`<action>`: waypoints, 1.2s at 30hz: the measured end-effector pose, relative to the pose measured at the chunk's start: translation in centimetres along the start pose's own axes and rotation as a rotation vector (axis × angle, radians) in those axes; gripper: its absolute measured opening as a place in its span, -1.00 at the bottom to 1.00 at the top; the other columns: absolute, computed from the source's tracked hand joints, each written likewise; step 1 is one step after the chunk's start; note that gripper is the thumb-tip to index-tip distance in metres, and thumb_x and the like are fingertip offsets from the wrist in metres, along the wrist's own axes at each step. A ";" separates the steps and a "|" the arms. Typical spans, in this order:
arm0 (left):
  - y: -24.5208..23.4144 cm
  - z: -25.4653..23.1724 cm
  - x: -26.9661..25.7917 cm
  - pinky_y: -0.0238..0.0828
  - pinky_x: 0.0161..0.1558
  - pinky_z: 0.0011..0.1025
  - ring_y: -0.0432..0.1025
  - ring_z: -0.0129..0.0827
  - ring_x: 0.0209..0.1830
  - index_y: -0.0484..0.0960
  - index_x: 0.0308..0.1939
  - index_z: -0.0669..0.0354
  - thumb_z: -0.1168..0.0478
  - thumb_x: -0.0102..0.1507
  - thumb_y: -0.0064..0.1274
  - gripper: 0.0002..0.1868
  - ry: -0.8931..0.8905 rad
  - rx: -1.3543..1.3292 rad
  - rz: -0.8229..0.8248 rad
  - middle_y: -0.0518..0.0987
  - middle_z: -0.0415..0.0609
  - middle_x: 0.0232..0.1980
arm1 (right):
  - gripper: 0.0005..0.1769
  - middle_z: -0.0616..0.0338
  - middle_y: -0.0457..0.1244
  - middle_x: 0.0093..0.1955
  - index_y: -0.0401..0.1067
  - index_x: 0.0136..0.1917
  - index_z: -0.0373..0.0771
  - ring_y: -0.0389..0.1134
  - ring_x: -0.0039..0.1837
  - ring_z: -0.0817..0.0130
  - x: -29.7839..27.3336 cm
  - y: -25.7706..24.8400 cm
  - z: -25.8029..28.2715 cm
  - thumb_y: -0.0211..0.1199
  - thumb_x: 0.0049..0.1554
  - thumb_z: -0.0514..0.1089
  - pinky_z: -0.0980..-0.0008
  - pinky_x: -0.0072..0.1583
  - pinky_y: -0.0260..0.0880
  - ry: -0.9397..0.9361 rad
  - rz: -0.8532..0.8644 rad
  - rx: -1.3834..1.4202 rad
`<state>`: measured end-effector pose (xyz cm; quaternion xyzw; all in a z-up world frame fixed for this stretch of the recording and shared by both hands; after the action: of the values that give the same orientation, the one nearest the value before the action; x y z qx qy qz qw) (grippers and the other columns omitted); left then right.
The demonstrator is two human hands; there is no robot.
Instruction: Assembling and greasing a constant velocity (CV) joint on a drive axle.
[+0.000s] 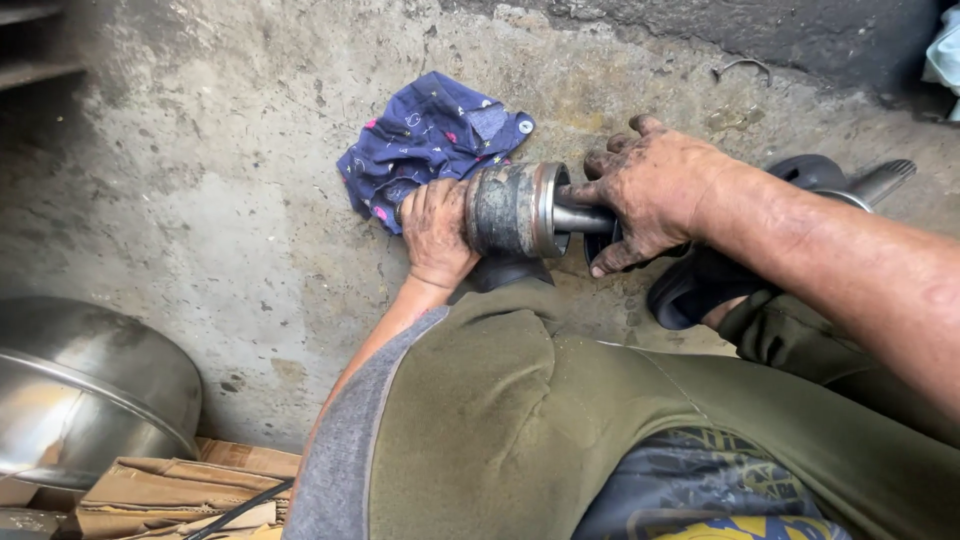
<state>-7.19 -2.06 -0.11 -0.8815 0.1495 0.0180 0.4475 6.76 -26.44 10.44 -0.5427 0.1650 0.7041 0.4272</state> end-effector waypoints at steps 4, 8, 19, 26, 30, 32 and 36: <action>0.0 0.2 0.1 0.21 0.19 -0.09 0.40 -0.03 0.12 0.56 0.12 0.16 0.04 0.12 0.21 -0.47 0.001 0.007 -0.006 0.52 0.03 0.08 | 0.16 0.09 0.07 0.53 0.07 0.58 0.28 0.08 0.54 0.13 0.6 -0.2 0.6 0.26 -0.13 0.72 -0.03 0.54 -0.14 0.002 0.015 0.011; -0.5 -0.2 0.1 0.20 0.17 -0.09 0.40 -0.02 0.10 0.56 0.11 0.18 0.02 0.11 0.22 -0.46 0.005 -0.016 -0.009 0.51 0.05 0.07 | 0.08 0.19 0.10 0.54 0.03 0.61 0.40 0.09 0.57 0.21 -0.5 -0.9 0.6 0.18 -0.07 0.70 -0.06 0.60 -0.20 0.020 0.098 0.011; -0.3 0.0 0.2 0.20 0.17 -0.09 0.39 -0.01 0.11 0.56 0.12 0.18 0.02 0.10 0.23 -0.44 -0.003 -0.012 0.009 0.51 0.05 0.07 | 0.12 0.17 0.15 0.46 0.14 0.56 0.27 0.17 0.49 0.19 -0.7 2.0 -0.6 0.20 -0.16 0.70 0.09 0.48 0.04 -0.034 -0.171 0.020; -0.7 -0.2 0.7 0.19 0.16 -0.10 0.40 -0.05 0.11 0.56 0.07 0.16 -0.02 0.10 0.25 -0.45 -0.013 0.002 0.013 0.52 0.03 0.08 | 0.06 0.13 0.12 0.48 0.21 0.48 0.23 0.14 0.50 0.13 -0.5 1.2 -0.7 0.24 -0.16 0.69 0.01 0.52 -0.06 -0.011 -0.144 0.056; -1.1 -0.2 1.5 0.21 0.11 -0.13 0.40 -0.07 0.07 0.59 0.05 0.14 0.00 0.08 0.26 -0.48 -0.024 -0.019 0.053 0.52 -0.01 0.02 | 0.07 0.16 0.11 0.50 0.27 0.45 0.19 0.07 0.57 0.12 -1.3 1.7 -1.6 0.17 -0.13 0.78 0.00 0.58 -0.17 0.091 -0.082 0.019; -1.4 0.0 1.7 0.22 0.09 -0.14 0.40 -0.07 0.06 0.59 0.05 0.15 0.00 0.07 0.27 -0.47 -0.014 -0.025 0.065 0.51 -0.01 0.01 | 0.11 0.13 0.14 0.48 0.24 0.47 0.17 0.09 0.55 0.11 -1.2 2.3 -1.5 0.17 -0.16 0.78 0.01 0.57 -0.15 0.071 -0.170 0.015; -2.1 0.4 3.3 0.24 0.05 -0.13 0.42 -0.05 0.04 0.61 0.07 0.09 0.03 0.04 0.30 -0.45 0.014 -0.016 0.132 0.52 0.00 -0.01 | 0.25 0.04 0.10 0.48 -0.02 0.61 0.32 0.10 0.50 0.06 0.1 2.6 -1.3 0.15 -0.20 0.81 -0.07 0.52 -0.17 0.004 -0.270 -0.036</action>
<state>-3.42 -1.39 0.77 -0.8734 0.2104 0.0426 0.4372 5.57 -28.80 9.32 -0.5688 0.0788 0.6420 0.5081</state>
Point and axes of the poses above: each hand's wrist, its own x-axis towards the middle knuckle, its own y-axis out of the palm, z = x × y, the point moved 1 cm from there along x, towards the middle knuckle
